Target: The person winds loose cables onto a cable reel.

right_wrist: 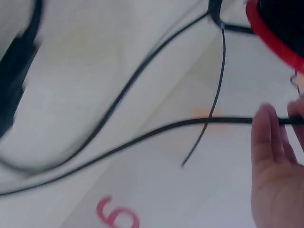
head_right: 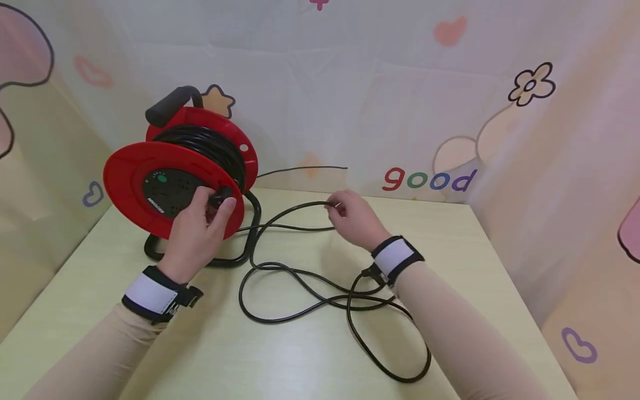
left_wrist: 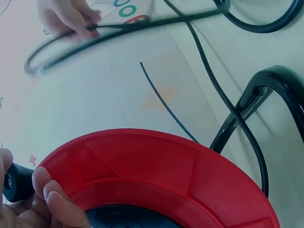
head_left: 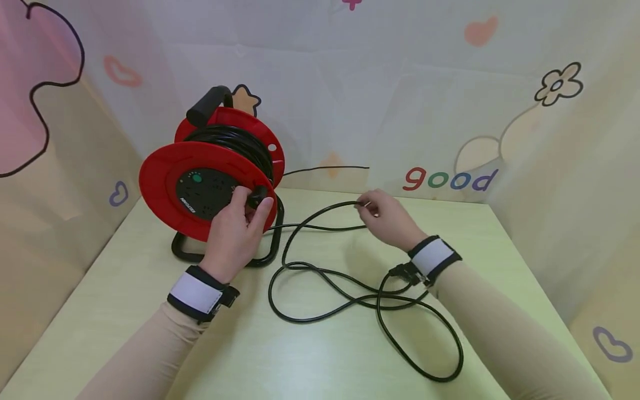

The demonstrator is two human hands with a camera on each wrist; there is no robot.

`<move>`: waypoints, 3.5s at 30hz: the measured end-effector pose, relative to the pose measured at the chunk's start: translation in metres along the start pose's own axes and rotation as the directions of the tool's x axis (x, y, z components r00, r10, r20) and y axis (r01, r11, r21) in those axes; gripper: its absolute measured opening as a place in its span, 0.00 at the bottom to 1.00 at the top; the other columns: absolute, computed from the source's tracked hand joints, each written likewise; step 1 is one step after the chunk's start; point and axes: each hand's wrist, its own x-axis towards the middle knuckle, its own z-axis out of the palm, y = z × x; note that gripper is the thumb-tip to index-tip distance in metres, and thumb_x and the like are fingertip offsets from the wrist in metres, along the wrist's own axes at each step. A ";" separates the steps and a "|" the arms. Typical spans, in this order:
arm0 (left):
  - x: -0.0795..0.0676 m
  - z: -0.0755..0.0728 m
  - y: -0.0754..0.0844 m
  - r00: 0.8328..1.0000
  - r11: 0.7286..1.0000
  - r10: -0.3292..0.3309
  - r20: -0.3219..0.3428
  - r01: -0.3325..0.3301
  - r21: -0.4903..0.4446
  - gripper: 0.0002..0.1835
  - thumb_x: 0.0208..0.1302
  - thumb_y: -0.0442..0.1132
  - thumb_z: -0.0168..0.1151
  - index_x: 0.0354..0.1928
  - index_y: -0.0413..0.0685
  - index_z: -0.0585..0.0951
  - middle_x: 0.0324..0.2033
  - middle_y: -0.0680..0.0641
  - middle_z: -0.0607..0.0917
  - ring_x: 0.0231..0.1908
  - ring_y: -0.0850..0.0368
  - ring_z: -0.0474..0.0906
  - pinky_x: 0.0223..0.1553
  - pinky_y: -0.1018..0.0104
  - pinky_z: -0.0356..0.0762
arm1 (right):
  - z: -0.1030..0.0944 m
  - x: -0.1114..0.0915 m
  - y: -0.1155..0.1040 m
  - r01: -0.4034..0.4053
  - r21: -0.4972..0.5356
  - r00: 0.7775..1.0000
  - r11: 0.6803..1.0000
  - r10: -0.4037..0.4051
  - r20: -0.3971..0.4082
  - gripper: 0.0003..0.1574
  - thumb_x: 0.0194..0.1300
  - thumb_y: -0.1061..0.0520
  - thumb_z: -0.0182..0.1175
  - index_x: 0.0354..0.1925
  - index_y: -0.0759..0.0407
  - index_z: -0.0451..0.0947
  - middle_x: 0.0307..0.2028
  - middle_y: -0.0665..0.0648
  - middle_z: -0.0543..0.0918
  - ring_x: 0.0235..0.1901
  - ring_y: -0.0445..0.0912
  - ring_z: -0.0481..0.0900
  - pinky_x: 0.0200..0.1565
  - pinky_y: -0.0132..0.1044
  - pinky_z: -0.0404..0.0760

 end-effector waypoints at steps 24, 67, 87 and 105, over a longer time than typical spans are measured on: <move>0.001 -0.001 -0.003 1.000 1.000 0.004 -0.011 -0.004 0.002 0.20 0.70 0.55 0.53 0.48 0.45 0.68 0.26 0.48 0.78 0.25 0.52 0.72 0.26 0.59 0.71 | -0.063 -0.093 0.148 -0.230 -0.415 0.964 0.880 0.263 0.025 0.24 0.74 0.47 0.48 0.38 0.69 0.75 0.29 0.62 0.75 0.31 0.55 0.72 0.34 0.50 0.70; 0.001 -0.003 0.000 1.000 1.000 -0.014 0.010 0.014 0.015 0.21 0.70 0.56 0.52 0.49 0.46 0.68 0.25 0.48 0.77 0.25 0.52 0.71 0.25 0.59 0.70 | 0.039 0.012 0.094 -0.464 -0.334 0.854 0.821 0.514 0.077 0.30 0.66 0.57 0.55 0.60 0.73 0.62 0.55 0.77 0.65 0.55 0.69 0.65 0.53 0.59 0.68; 0.002 -0.006 0.000 1.000 1.000 -0.001 0.001 0.001 0.020 0.21 0.71 0.55 0.52 0.49 0.45 0.68 0.25 0.48 0.77 0.25 0.52 0.72 0.25 0.59 0.69 | -0.015 -0.017 0.094 -0.464 -0.096 0.852 0.880 0.474 0.224 0.20 0.72 0.56 0.49 0.25 0.65 0.73 0.15 0.50 0.64 0.18 0.43 0.66 0.27 0.36 0.67; 0.001 -0.006 0.002 0.999 0.999 -0.027 0.021 0.026 0.035 0.21 0.70 0.56 0.52 0.49 0.46 0.68 0.24 0.48 0.77 0.25 0.52 0.72 0.26 0.59 0.70 | -0.052 -0.057 0.122 -0.228 -0.249 0.948 0.941 0.273 0.163 0.13 0.78 0.58 0.42 0.54 0.65 0.64 0.33 0.61 0.78 0.28 0.49 0.73 0.29 0.41 0.69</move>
